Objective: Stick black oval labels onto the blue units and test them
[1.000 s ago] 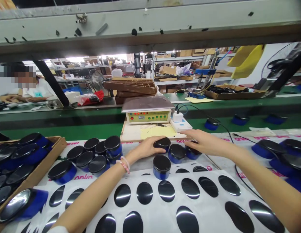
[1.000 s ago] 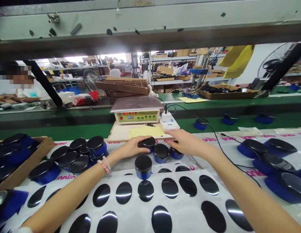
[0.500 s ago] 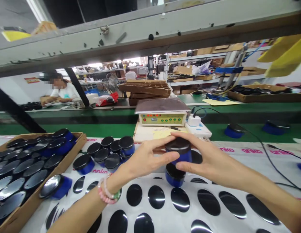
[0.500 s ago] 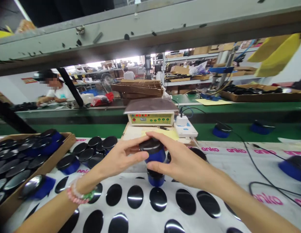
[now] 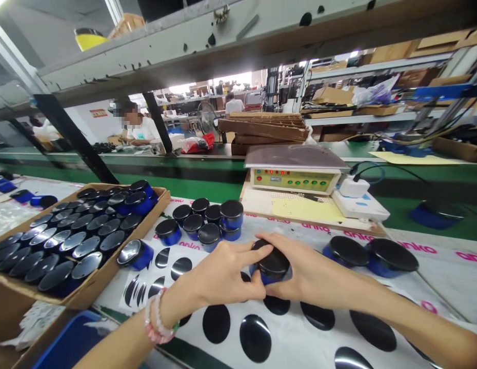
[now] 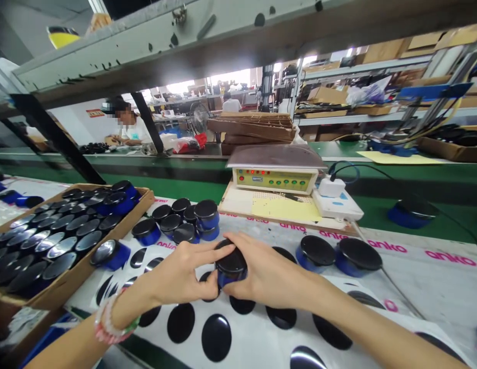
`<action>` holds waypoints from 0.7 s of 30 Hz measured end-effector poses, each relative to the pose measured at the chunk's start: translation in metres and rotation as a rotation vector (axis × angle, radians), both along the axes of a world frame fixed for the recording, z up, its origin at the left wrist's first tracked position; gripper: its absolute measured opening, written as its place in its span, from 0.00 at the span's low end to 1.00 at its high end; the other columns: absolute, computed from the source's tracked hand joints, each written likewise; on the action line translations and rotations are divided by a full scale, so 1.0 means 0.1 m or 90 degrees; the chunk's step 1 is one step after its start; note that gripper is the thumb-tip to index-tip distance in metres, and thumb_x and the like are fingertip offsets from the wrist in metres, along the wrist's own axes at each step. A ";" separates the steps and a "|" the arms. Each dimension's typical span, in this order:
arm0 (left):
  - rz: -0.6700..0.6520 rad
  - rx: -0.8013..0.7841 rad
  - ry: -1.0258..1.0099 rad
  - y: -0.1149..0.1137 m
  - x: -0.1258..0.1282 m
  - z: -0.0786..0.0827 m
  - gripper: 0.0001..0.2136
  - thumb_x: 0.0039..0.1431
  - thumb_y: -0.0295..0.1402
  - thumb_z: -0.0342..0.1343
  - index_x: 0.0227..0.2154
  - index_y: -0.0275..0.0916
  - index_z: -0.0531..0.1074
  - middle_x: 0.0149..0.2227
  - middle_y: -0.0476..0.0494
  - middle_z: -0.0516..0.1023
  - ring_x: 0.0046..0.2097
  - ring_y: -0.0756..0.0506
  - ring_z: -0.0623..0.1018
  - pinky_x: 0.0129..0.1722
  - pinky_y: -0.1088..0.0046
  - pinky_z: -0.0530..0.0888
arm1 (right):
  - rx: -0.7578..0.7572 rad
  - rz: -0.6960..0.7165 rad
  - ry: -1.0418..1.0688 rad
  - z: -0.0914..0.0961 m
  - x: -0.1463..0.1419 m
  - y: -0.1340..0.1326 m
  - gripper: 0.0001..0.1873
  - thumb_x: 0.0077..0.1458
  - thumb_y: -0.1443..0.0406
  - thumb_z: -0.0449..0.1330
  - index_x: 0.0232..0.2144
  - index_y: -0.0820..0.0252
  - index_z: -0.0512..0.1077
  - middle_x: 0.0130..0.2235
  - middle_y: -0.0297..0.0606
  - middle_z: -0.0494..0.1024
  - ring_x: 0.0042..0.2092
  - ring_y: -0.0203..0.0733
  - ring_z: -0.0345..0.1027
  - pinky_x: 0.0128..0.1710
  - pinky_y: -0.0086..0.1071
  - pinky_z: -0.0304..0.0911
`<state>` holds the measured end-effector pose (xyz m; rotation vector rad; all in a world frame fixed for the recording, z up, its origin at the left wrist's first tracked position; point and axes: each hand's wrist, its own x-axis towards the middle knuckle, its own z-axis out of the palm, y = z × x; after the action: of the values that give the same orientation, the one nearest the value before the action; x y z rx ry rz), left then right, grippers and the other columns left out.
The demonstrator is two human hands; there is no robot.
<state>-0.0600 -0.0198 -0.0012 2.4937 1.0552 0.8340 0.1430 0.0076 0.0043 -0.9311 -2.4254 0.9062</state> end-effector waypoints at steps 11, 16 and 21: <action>0.344 -0.347 -0.443 -0.50 -0.04 -0.52 0.32 0.51 0.39 0.66 0.58 0.48 0.61 0.55 0.43 0.72 0.53 0.41 0.76 0.51 0.64 0.75 | 0.015 -0.093 -0.098 -0.18 0.15 -0.54 0.31 0.61 0.59 0.58 0.63 0.51 0.53 0.61 0.45 0.61 0.59 0.51 0.59 0.55 0.47 0.62; 0.462 -0.333 -0.606 -0.65 0.04 -0.76 0.29 0.50 0.43 0.65 0.55 0.44 0.65 0.56 0.41 0.71 0.57 0.40 0.73 0.50 0.69 0.75 | -0.061 -0.088 -0.237 -0.46 -0.23 -0.86 0.22 0.46 0.66 0.72 0.42 0.66 0.70 0.43 0.48 0.71 0.45 0.56 0.67 0.43 0.48 0.68; 0.501 -0.350 -0.571 -0.59 0.05 -0.78 0.31 0.50 0.44 0.65 0.56 0.44 0.64 0.57 0.41 0.70 0.58 0.39 0.71 0.51 0.67 0.75 | -0.075 -0.110 -0.215 -0.54 -0.40 -0.79 0.24 0.41 0.69 0.73 0.38 0.64 0.66 0.39 0.42 0.68 0.41 0.51 0.64 0.37 0.42 0.66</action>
<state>-0.0555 -0.0788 -0.0794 1.0005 1.5753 1.4100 0.1032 -0.0715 -0.0496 -1.4136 -2.5318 0.8972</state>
